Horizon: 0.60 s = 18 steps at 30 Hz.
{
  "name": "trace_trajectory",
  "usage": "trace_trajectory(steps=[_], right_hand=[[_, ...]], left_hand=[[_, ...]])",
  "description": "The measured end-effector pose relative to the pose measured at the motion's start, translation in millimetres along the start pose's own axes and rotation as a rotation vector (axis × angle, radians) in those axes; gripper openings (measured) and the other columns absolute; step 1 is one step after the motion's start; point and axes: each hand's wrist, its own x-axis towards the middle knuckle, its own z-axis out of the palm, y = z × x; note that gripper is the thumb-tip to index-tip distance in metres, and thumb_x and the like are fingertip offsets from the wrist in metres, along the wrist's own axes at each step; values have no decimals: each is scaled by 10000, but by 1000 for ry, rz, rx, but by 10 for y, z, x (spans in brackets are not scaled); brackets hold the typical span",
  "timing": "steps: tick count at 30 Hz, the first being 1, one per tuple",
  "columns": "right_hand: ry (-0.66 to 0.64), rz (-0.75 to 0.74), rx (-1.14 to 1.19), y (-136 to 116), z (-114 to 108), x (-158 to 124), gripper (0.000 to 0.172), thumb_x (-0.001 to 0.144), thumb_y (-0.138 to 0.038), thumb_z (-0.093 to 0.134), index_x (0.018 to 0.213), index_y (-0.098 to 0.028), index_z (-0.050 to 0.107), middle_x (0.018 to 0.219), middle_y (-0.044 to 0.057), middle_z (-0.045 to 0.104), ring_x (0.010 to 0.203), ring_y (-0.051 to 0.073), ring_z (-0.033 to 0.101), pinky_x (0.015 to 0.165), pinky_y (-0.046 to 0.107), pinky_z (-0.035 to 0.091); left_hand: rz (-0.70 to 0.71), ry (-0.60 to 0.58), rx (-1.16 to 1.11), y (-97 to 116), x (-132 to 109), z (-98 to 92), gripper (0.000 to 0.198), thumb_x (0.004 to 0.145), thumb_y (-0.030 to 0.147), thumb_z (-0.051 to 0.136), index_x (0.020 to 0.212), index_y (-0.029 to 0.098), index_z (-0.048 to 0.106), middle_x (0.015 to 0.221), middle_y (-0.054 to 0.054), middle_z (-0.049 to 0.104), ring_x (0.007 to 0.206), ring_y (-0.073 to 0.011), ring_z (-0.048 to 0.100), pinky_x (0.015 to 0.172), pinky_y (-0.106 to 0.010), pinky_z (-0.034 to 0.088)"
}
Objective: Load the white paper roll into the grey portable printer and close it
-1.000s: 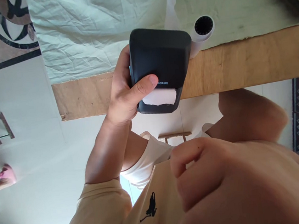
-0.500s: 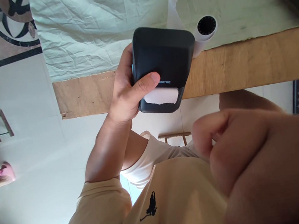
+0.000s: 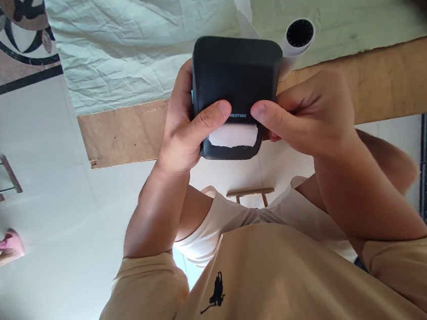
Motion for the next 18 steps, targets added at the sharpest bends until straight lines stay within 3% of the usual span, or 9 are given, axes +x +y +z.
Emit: trace_trajectory(steps=[6, 10, 15, 18], right_hand=[[-46, 75, 44, -7, -17, 24, 582, 859, -483, 643, 404, -183, 438, 364, -46, 344, 373, 44, 355, 377, 222, 143], [-39, 78, 42, -1, -7, 28, 551, 860, -462, 644, 410, -190, 478, 364, -40, 385, 380, 49, 342, 394, 241, 144], [-53, 82, 39, 10, -2, 24, 544, 865, -473, 648, 426, -191, 496, 384, -36, 429, 389, 53, 349, 408, 258, 158], [-49, 70, 28, -3, -1, 27, 553, 869, -471, 659, 430, -185, 480, 378, -47, 403, 393, 46, 347, 417, 253, 163]], left_hand=[[-55, 10, 17, 50, 20, -38, 471, 716, 561, 791, 1087, 302, 661, 946, -69, 647, 913, -316, 687, 677, -405, 554], [-150, -19, 25, 123, 24, -38, 437, 702, 488, 829, 1068, 304, 678, 963, -69, 652, 926, -317, 684, 696, -406, 563], [-60, 22, 23, 66, 37, -48, 479, 719, 572, 793, 1081, 283, 673, 908, -72, 635, 902, -312, 689, 678, -394, 541], [-79, -25, 48, 52, 45, -68, 534, 706, 562, 812, 1118, 262, 653, 936, -68, 638, 915, -311, 685, 704, -403, 551]])
